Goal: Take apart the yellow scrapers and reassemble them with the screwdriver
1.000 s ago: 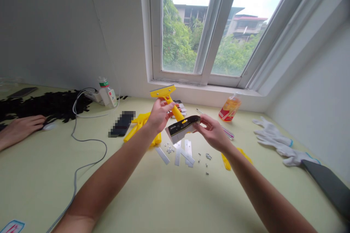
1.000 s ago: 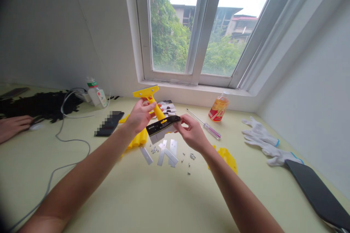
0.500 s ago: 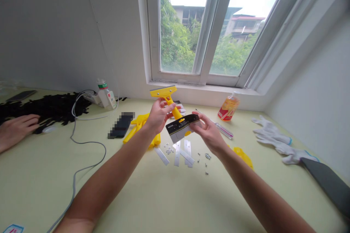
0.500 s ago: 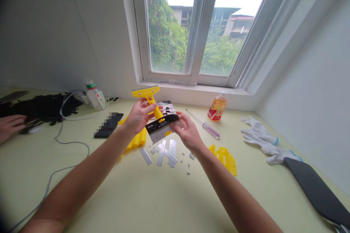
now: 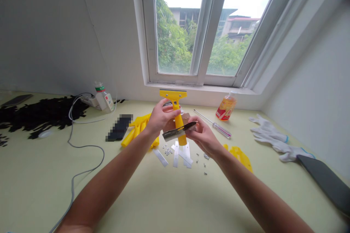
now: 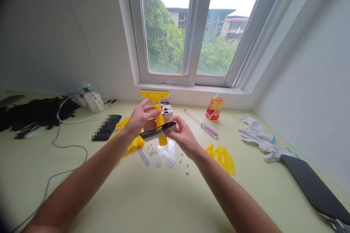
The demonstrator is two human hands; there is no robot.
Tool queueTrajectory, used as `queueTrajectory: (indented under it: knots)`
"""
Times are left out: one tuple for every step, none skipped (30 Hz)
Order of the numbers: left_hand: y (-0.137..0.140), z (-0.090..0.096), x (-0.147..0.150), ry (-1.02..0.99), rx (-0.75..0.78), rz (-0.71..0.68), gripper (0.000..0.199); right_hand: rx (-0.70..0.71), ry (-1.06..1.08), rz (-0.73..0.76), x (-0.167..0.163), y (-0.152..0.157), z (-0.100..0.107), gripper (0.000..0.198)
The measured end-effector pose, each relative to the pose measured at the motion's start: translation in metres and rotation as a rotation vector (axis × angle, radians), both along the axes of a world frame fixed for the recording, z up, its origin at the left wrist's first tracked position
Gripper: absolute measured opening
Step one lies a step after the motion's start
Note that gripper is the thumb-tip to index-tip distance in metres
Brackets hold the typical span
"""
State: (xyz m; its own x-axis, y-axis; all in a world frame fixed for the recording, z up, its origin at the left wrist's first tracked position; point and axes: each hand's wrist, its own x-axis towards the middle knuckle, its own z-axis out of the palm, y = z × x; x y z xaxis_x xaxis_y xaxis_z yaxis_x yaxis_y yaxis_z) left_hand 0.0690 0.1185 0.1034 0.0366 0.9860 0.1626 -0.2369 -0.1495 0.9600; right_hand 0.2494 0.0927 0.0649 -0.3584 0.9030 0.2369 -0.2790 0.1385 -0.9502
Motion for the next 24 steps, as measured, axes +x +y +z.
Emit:
queueTrajectory:
  knots:
    - [-0.001,0.0,0.0,-0.003,0.008,-0.039,0.067,0.025,-0.001,0.007,-0.001,0.0,-0.001,0.028]
    - [-0.002,0.001,0.0,-0.002,0.017,-0.077,0.07,0.04,0.003,-0.002,-0.001,0.001,-0.001,0.028]
    - [-0.003,0.001,0.001,0.008,0.024,-0.116,0.07,0.041,0.014,-0.021,-0.002,0.001,-0.002,0.029]
    - [-0.004,0.001,0.001,0.03,0.028,-0.152,0.069,0.032,0.037,-0.053,-0.002,0.002,-0.002,0.03]
    - [-0.005,0.001,0.002,0.057,0.035,-0.187,0.068,0.018,0.067,-0.088,-0.002,0.003,-0.003,0.031]
    - [-0.005,0.001,0.002,0.078,0.045,-0.223,0.066,0.007,0.105,-0.122,-0.002,0.003,-0.002,0.032]
    - [-0.006,0.0,0.003,0.087,0.057,-0.26,0.066,0.004,0.143,-0.153,-0.001,0.004,-0.001,0.033]
    - [-0.007,0.0,0.003,0.082,0.069,-0.291,0.068,0.006,0.177,-0.176,0.0,0.004,0.0,0.034]
    - [-0.007,0.0,0.004,0.057,0.08,-0.309,0.071,0.01,0.203,-0.189,0.0,0.003,0.001,0.034]
    - [-0.008,0.0,0.004,0.013,0.087,-0.314,0.075,0.012,0.222,-0.196,0.001,0.003,0.003,0.034]
    - [-0.009,0.001,0.004,-0.04,0.087,-0.312,0.078,0.012,0.236,-0.201,0.001,0.003,0.005,0.034]
    - [-0.01,0.002,0.003,-0.095,0.08,-0.305,0.081,0.011,0.249,-0.213,0.001,0.003,0.006,0.034]
    - [-0.01,0.003,0.003,-0.145,0.074,-0.302,0.081,0.011,0.262,-0.233,0.0,0.002,0.007,0.035]
    - [-0.011,0.005,0.002,-0.185,0.071,-0.306,0.079,0.012,0.274,-0.258,0.0,0.002,0.008,0.036]
    - [-0.011,0.006,0.001,-0.208,0.075,-0.32,0.074,0.016,0.283,-0.287,-0.001,0.003,0.009,0.038]
    - [-0.011,0.007,0.0,-0.209,0.083,-0.336,0.067,0.02,0.287,-0.314,-0.001,0.003,0.01,0.041]
    - [-0.011,0.007,-0.001,-0.182,0.093,-0.348,0.061,0.023,0.286,-0.34,-0.002,0.002,0.01,0.044]
    - [-0.011,0.007,-0.002,-0.121,0.102,-0.361,0.056,0.026,0.28,-0.364,-0.002,0.002,0.011,0.048]
    - [-0.011,0.007,-0.002,-0.03,0.111,-0.374,0.054,0.028,0.273,-0.388,-0.002,0.001,0.012,0.052]
    - [-0.012,0.007,-0.002,0.076,0.125,-0.38,0.053,0.029,0.26,-0.413,-0.002,0.0,0.013,0.056]
    - [-0.012,0.007,-0.001,0.18,0.142,-0.373,0.05,0.031,0.243,-0.44,-0.002,-0.001,0.015,0.057]
    - [-0.013,0.007,0.0,0.262,0.159,-0.356,0.047,0.037,0.222,-0.461,-0.001,-0.002,0.016,0.057]
    - [-0.013,0.006,0.001,0.308,0.173,-0.326,0.043,0.048,0.197,-0.471,0.0,-0.002,0.018,0.056]
    - [-0.012,0.005,0.002,0.318,0.183,-0.283,0.039,0.061,0.161,-0.464,0.002,-0.002,0.019,0.056]
